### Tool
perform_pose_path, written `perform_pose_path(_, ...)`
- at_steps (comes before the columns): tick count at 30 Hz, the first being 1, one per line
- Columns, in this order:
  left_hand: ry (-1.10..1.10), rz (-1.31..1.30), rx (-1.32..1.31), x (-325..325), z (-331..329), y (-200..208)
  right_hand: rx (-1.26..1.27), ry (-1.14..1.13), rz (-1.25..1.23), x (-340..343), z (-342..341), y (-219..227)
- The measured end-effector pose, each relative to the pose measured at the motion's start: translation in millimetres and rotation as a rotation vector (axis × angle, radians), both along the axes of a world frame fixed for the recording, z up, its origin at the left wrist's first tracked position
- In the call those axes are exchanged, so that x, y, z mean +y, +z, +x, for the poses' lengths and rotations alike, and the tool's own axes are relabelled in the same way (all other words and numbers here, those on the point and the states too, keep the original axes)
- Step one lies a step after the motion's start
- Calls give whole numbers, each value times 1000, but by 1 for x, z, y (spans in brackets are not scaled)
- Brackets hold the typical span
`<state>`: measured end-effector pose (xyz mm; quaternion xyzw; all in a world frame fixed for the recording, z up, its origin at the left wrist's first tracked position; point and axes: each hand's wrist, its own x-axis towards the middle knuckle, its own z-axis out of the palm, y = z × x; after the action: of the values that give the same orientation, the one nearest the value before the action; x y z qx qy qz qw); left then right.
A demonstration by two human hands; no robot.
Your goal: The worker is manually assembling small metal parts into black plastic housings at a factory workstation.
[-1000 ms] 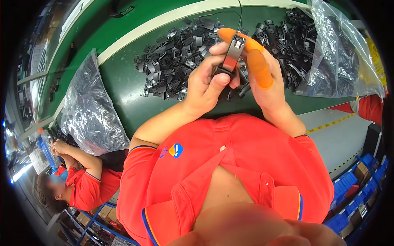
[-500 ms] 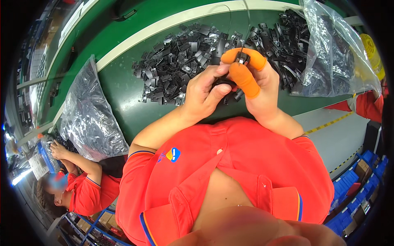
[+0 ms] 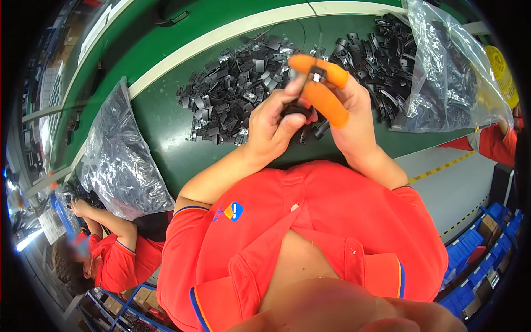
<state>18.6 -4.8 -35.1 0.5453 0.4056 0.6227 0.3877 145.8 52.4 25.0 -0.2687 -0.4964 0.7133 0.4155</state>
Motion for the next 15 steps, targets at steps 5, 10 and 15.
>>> perform_pose_path(5,85,41,253,-4,2,-1,3,-80,46,-4,1,-14)
perform_pose_path(10,75,-57,97,2,13,4,-23,-131,0,-7,-3,-7)
perform_pose_path(15,70,-58,99,4,5,8,17,-56,67,-4,-4,-12)
